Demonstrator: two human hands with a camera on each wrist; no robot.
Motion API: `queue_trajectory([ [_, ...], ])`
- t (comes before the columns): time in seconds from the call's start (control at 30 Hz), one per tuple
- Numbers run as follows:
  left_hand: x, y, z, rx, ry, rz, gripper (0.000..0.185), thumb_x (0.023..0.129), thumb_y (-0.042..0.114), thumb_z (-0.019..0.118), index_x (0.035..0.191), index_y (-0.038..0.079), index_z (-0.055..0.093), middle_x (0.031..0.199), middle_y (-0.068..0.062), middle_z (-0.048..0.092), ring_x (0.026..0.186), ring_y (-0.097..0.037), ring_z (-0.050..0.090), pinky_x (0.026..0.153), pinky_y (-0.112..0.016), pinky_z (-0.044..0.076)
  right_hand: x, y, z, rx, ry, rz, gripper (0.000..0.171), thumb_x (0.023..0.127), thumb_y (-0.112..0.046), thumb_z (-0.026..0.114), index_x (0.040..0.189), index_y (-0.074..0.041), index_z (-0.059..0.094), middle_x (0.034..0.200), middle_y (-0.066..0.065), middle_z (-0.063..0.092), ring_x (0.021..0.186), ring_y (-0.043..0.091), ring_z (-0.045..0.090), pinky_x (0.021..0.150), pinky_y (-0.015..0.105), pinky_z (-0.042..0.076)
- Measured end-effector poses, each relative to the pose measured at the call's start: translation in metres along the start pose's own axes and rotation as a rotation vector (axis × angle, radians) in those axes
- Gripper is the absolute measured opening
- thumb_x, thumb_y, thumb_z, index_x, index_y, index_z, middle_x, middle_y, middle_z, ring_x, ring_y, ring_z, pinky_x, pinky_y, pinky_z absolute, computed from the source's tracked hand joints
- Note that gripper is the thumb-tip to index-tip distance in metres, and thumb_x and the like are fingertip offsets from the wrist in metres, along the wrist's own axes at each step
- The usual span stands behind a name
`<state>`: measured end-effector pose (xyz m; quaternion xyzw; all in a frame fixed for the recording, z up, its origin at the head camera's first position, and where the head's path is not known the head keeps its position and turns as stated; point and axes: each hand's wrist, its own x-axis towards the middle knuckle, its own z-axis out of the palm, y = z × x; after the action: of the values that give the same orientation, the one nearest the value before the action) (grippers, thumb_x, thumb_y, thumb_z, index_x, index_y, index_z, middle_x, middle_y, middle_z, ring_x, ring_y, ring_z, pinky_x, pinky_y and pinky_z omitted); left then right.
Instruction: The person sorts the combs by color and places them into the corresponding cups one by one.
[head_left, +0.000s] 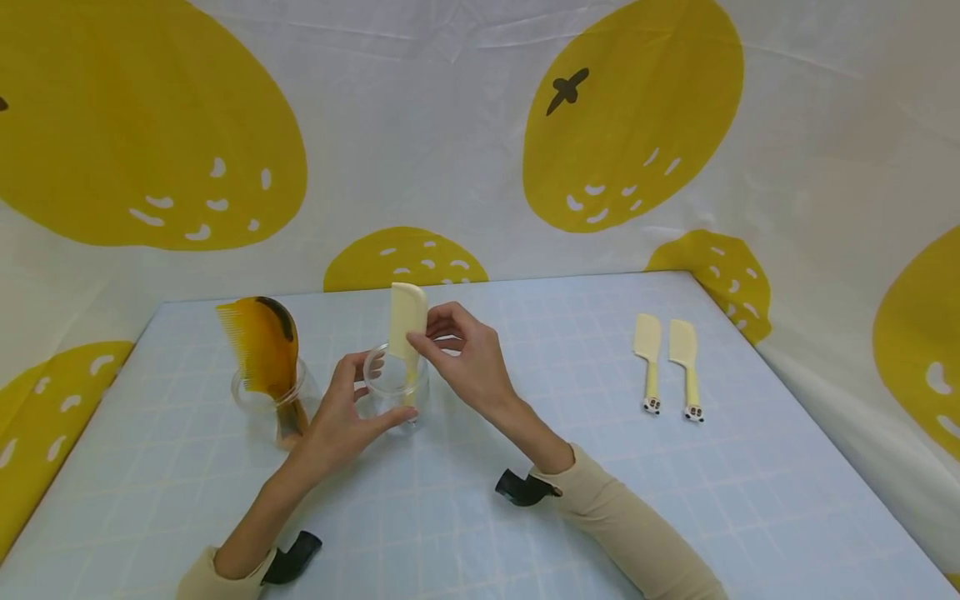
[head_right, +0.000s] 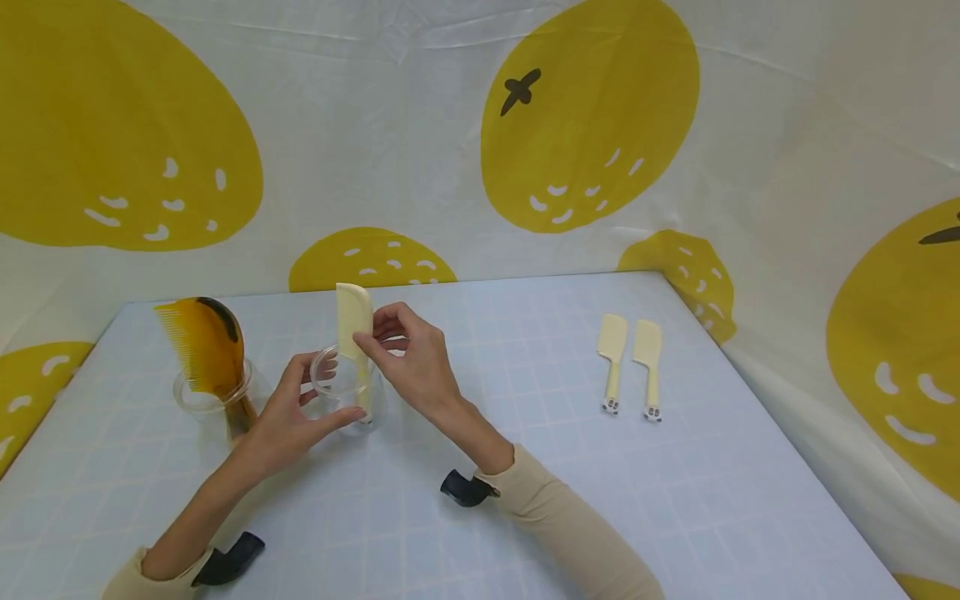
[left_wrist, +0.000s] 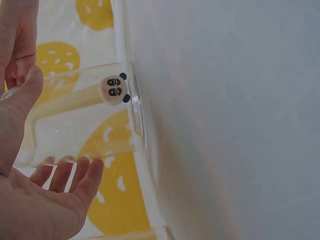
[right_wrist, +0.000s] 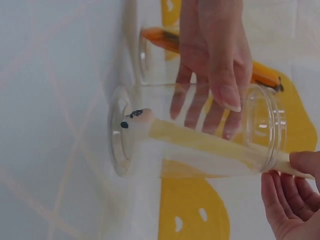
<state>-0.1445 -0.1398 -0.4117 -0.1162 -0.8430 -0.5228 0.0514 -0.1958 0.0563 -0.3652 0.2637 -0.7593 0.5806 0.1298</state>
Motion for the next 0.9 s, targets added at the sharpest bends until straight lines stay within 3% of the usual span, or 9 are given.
queue_trajectory([
  [0.27, 0.000, 0.000, 0.000, 0.020, -0.002, -0.012, 0.087, 0.081, 0.022, 0.090, 0.143, 0.003, 0.033, 0.145, -0.018, 0.039, 0.132, -0.035, 0.045, 0.113, -0.064, 0.037, 0.001, 0.001, -0.003, -0.024, -0.013, 0.018, 0.022, 0.098, -0.017, 0.072, 0.114, -0.005, 0.064, 0.105, 0.007, 0.070, 0.095, 0.018, 0.070, 0.084, 0.034, 0.061],
  [0.43, 0.000, 0.000, 0.001, 0.020, 0.001, -0.020, 0.087, 0.080, 0.022, 0.091, 0.143, 0.003, 0.032, 0.144, -0.018, 0.041, 0.131, -0.035, 0.045, 0.113, -0.064, 0.037, 0.003, 0.001, -0.007, -0.024, -0.010, -0.025, 0.020, 0.100, -0.016, 0.069, 0.114, -0.003, 0.064, 0.104, 0.008, 0.071, 0.092, 0.019, 0.071, 0.084, 0.030, 0.061],
  [0.57, 0.000, 0.000, 0.001, 0.025, 0.000, -0.025, 0.088, 0.080, 0.022, 0.091, 0.143, 0.004, 0.032, 0.145, -0.018, 0.041, 0.132, -0.036, 0.044, 0.112, -0.064, 0.037, 0.004, 0.001, -0.014, 0.019, 0.003, -0.034, 0.018, 0.100, -0.013, 0.068, 0.113, -0.001, 0.064, 0.102, 0.012, 0.070, 0.090, 0.021, 0.071, 0.083, 0.029, 0.061],
  [0.77, 0.001, 0.001, 0.000, 0.030, -0.005, -0.050, 0.088, 0.082, 0.024, 0.089, 0.144, 0.002, 0.031, 0.146, -0.018, 0.041, 0.134, -0.037, 0.043, 0.114, -0.064, 0.036, 0.006, 0.001, -0.031, 0.168, 0.051, 0.000, 0.012, 0.100, -0.005, 0.067, 0.109, 0.002, 0.063, 0.101, 0.023, 0.066, 0.087, 0.028, 0.070, 0.082, 0.035, 0.062],
  [0.9, 0.000, 0.003, 0.000, 0.030, -0.011, -0.055, 0.087, 0.082, 0.022, 0.089, 0.144, 0.002, 0.031, 0.147, -0.019, 0.041, 0.134, -0.037, 0.043, 0.114, -0.063, 0.036, 0.007, 0.004, -0.044, 0.192, 0.087, 0.017, 0.013, 0.100, -0.005, 0.067, 0.109, 0.003, 0.063, 0.100, 0.026, 0.067, 0.086, 0.027, 0.070, 0.082, 0.037, 0.062],
])
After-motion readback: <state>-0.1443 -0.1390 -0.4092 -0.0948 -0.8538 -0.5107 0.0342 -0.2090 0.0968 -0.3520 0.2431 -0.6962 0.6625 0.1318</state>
